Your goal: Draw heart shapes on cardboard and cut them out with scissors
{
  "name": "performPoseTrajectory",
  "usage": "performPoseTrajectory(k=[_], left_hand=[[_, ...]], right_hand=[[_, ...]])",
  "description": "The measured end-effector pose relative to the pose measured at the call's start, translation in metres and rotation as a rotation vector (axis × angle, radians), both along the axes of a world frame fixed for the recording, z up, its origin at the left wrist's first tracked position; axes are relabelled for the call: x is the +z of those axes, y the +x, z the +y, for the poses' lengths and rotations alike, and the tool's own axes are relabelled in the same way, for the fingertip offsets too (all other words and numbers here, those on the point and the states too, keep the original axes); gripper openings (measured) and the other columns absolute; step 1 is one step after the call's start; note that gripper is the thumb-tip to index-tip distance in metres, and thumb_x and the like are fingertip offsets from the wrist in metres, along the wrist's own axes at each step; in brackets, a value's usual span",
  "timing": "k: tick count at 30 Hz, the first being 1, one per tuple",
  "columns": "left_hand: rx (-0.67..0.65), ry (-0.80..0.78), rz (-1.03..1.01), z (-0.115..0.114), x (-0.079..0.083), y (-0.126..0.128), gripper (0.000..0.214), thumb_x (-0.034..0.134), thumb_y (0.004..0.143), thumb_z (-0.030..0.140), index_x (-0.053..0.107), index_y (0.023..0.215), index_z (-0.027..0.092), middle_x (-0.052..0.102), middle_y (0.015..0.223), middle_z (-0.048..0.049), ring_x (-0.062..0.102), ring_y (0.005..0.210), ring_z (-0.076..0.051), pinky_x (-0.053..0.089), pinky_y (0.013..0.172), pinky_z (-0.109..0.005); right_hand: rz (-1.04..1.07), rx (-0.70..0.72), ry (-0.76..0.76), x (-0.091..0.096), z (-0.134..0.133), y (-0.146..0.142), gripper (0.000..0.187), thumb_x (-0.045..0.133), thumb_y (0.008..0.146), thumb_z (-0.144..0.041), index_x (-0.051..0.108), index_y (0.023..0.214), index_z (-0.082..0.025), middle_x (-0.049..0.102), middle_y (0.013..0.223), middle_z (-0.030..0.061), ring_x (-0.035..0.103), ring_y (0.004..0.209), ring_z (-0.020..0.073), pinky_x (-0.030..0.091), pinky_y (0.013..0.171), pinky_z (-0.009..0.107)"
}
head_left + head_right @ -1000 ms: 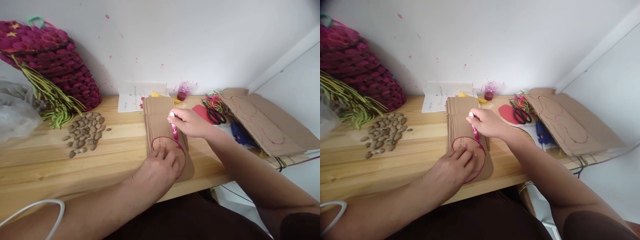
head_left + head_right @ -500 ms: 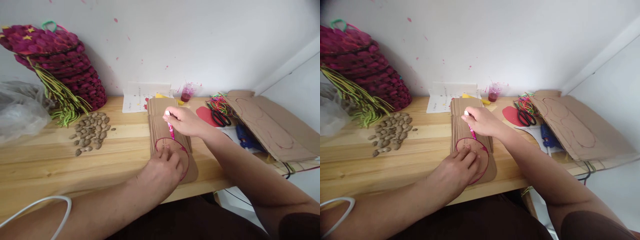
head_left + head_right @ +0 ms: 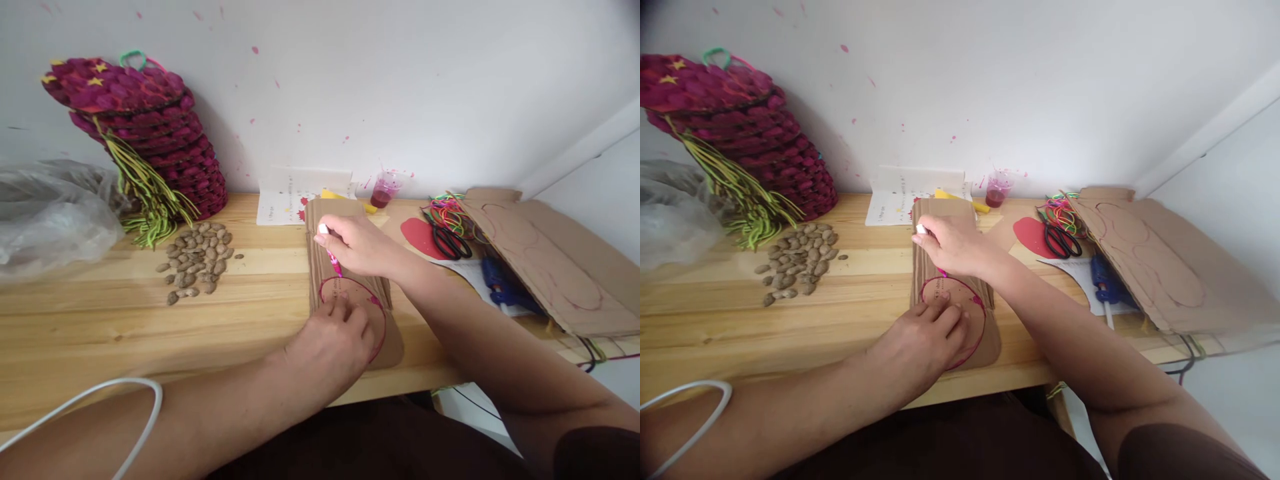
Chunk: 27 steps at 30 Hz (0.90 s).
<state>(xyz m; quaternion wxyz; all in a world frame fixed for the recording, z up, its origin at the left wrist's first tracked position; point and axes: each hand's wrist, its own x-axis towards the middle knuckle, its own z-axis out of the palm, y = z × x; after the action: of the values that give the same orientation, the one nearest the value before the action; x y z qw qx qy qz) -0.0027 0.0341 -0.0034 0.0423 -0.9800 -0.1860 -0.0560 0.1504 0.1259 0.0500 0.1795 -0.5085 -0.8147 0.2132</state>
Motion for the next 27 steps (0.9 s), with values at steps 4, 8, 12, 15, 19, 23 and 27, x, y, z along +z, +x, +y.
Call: performPoseTrajectory(k=[4, 8, 12, 15, 19, 23, 27], left_hand=[[0.001, -0.006, -0.036, 0.001, -0.001, -0.001, 0.032, 0.055, 0.101, 0.022, 0.067, 0.128, 0.01, 0.073, 0.108, -0.0157, 0.073, 0.109, -0.037, 0.062, 0.091, -0.05], [-0.015, -0.055, 0.001, 0.003, 0.003, -0.002, 0.028, 0.051, 0.103, 0.021, 0.07, 0.121, 0.012, 0.072, 0.107, -0.014, 0.073, 0.107, -0.035, 0.06, 0.094, -0.051], [-0.004, -0.137, 0.093, 0.006, 0.015, -0.001, 0.032, 0.05, 0.103, 0.018, 0.066, 0.129, 0.01, 0.071, 0.113, -0.0152, 0.071, 0.107, -0.032, 0.06, 0.092, -0.047], [0.014, -0.176, 0.174, 0.009, 0.023, 0.0, 0.03, 0.052, 0.101, 0.015, 0.067, 0.126, 0.011, 0.071, 0.113, -0.0138, 0.071, 0.106, -0.03, 0.061, 0.085, -0.043], [0.017, -0.181, 0.156, 0.014, 0.029, -0.002, 0.029, 0.053, 0.099, 0.01, 0.068, 0.123, 0.013, 0.072, 0.108, -0.0111, 0.071, 0.098, -0.026, 0.059, 0.082, -0.038], [-0.01, -0.189, 0.111, 0.02, 0.027, -0.006, 0.032, 0.054, 0.097, 0.007, 0.069, 0.124, 0.013, 0.072, 0.106, -0.0106, 0.071, 0.096, -0.024, 0.057, 0.081, -0.035], [-0.027, -0.206, 0.082, 0.026, 0.024, -0.008, 0.028, 0.053, 0.097, 0.009, 0.072, 0.116, 0.015, 0.071, 0.105, -0.0095, 0.07, 0.092, -0.023, 0.055, 0.083, -0.036]], right_hand=[[0.054, -0.013, -0.01, 0.0, 0.0, -0.006, 0.025, 0.049, 0.102, -0.029, 0.044, 0.078, -0.023, 0.049, 0.063, -0.0041, 0.045, 0.063, 0.0152, 0.029, 0.065, 0.03], [0.173, -0.133, 0.082, -0.004, -0.011, 0.005, 0.024, 0.05, 0.103, -0.035, 0.049, 0.082, -0.023, 0.053, 0.068, -0.003, 0.045, 0.063, 0.0151, 0.033, 0.063, 0.03], [0.352, -0.306, 0.22, -0.006, -0.048, 0.036, 0.025, 0.049, 0.106, -0.043, 0.054, 0.09, -0.024, 0.057, 0.076, 0.0, 0.05, 0.068, 0.0173, 0.038, 0.065, 0.031], [0.369, -0.449, 0.285, -0.009, -0.09, 0.059, 0.025, 0.05, 0.106, -0.044, 0.055, 0.092, -0.024, 0.054, 0.075, 0.0001, 0.049, 0.067, 0.0182, 0.038, 0.064, 0.031], [0.32, -0.608, 0.264, -0.017, -0.14, 0.077, 0.02, 0.058, 0.102, -0.044, 0.057, 0.094, -0.025, 0.053, 0.072, -0.0009, 0.047, 0.062, 0.0181, 0.036, 0.059, 0.032], [0.376, -0.607, 0.217, -0.023, -0.165, 0.08, 0.02, 0.059, 0.101, -0.043, 0.061, 0.095, -0.024, 0.057, 0.076, 0.0006, 0.05, 0.066, 0.0184, 0.039, 0.062, 0.032], [0.412, -0.575, 0.141, -0.025, -0.17, 0.076, 0.027, 0.057, 0.101, -0.046, 0.062, 0.088, -0.023, 0.057, 0.073, 0.0004, 0.049, 0.065, 0.0178, 0.04, 0.061, 0.032]])
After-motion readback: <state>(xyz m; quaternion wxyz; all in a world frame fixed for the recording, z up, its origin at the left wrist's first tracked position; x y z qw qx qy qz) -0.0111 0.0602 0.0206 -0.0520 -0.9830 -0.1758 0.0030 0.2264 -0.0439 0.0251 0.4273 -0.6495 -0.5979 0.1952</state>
